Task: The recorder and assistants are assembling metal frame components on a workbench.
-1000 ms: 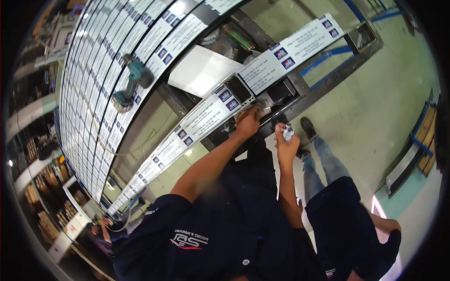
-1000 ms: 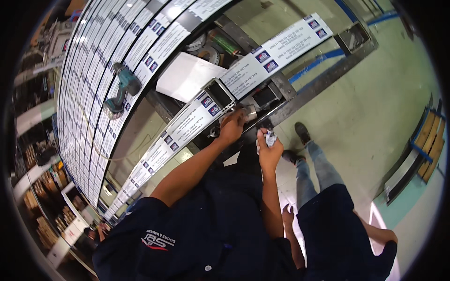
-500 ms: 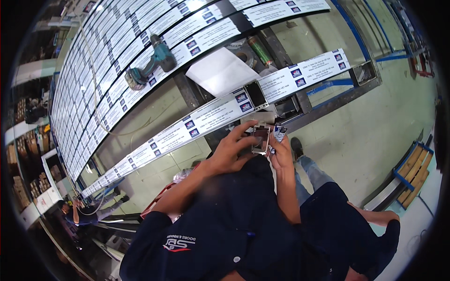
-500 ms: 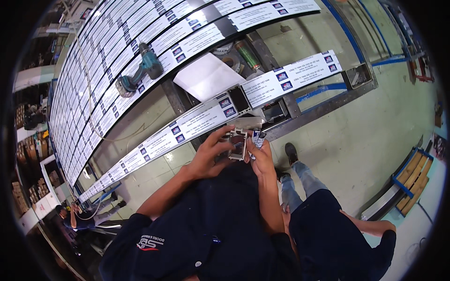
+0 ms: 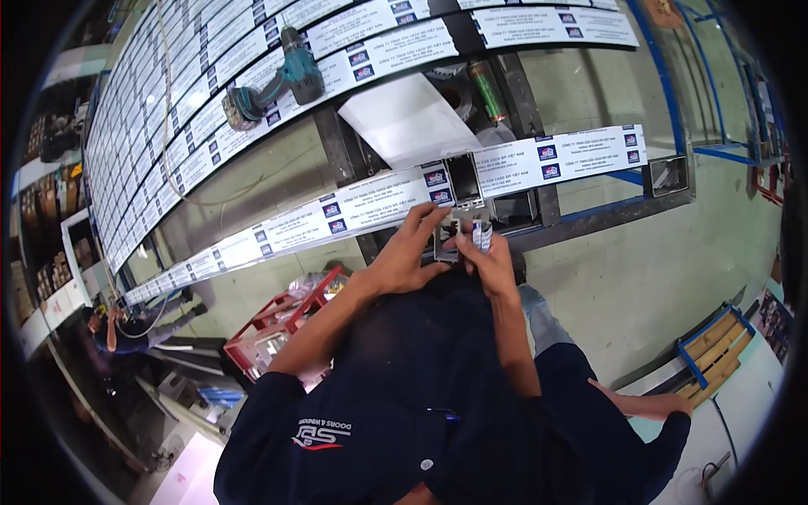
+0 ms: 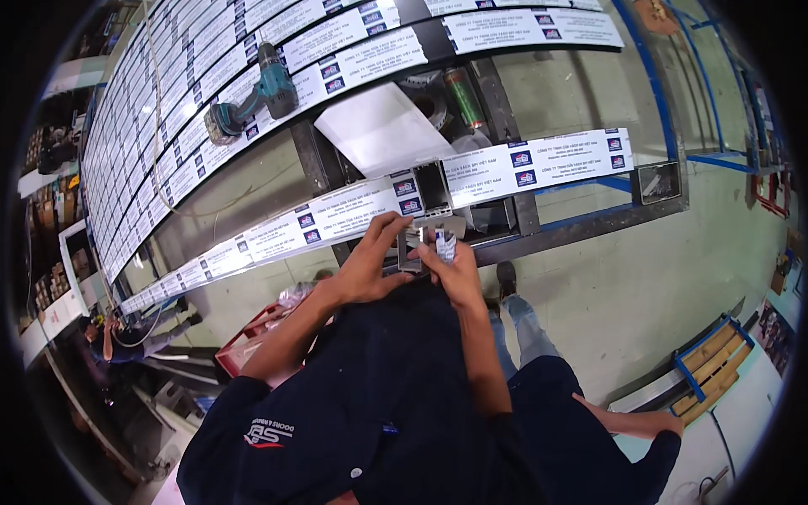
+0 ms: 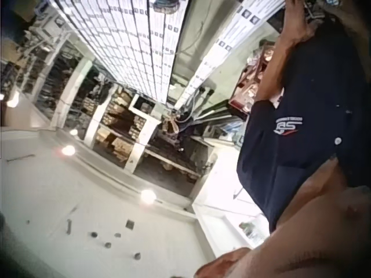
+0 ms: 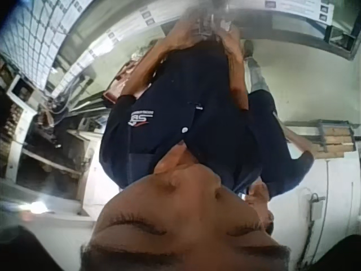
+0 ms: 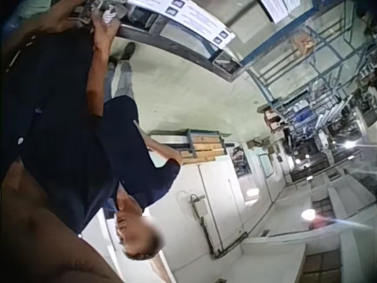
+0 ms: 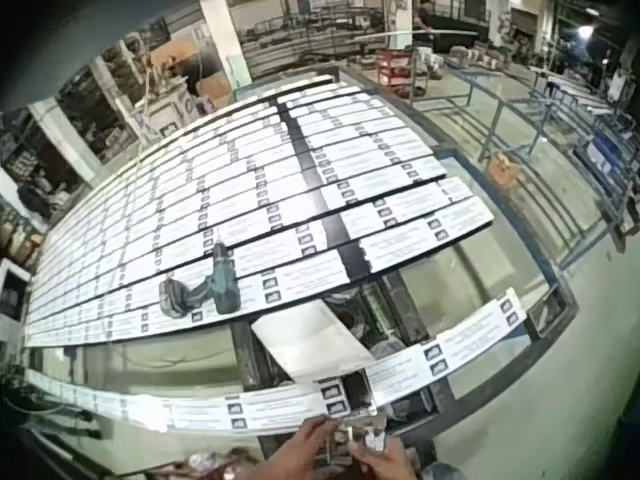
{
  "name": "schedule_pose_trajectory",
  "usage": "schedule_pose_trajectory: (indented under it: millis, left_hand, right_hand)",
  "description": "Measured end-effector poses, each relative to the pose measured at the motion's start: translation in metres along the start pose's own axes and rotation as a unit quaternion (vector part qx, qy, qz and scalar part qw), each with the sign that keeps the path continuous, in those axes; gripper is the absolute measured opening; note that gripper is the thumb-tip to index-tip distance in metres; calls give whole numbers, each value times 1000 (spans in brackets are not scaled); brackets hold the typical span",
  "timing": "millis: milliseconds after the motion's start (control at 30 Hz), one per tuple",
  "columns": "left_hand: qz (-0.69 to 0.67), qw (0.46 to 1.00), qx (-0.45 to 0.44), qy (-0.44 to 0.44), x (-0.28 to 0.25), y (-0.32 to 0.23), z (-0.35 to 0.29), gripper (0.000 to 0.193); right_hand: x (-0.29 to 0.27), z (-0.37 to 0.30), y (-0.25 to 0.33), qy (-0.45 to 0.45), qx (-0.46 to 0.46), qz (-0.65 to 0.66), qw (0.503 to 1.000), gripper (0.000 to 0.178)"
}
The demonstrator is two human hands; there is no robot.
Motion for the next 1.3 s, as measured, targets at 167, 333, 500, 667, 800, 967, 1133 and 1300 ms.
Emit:
schedule_pose_trajectory:
  millis: [167, 333, 500, 667, 800, 967, 1133, 1300]
  left_hand:
    - [23, 998, -39, -51, 0, -13, 42, 101]
    - [115, 983, -32, -140, -26, -30, 80, 86]
    - [211, 973, -62, -66, -8, -27, 97, 84]
    - [198, 975, -62, -75, -1, -28, 102, 86]
    - [185, 978, -66, -69, -3, -23, 105, 85]
    - [169, 980, -78, -68, -1, -22, 105, 82]
    - [178, 978, -81, -75, 2, -23, 104, 81]
    - [199, 974, -65, -81, 1, -16, 105, 87]
  right_hand:
    - [-22, 45, 64, 44, -12, -171, 984, 31]
    - [-55, 88, 92, 24, -64, -167, 984, 25]
    - [-84, 97, 82, -50, -95, -193, 975, 23]
    - [-87, 91, 54, -35, -53, -166, 984, 25]
    - [-85, 97, 40, -5, -49, -149, 988, 27]
    - [-76, 99, 35, -14, -65, -141, 988, 29]
    - [-71, 105, 41, 11, -74, -182, 981, 29]
    - [-65, 111, 47, 16, -103, -186, 977, 30]
Point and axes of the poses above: each hand's wrist, its own z-axis towards the middle knuckle, its own x-axis out of the palm, y = z × x, the point moved 5 cm from there along z, towards the middle knuckle, and after that the axes turned 2 degrees about y, right-handed, at the moved point
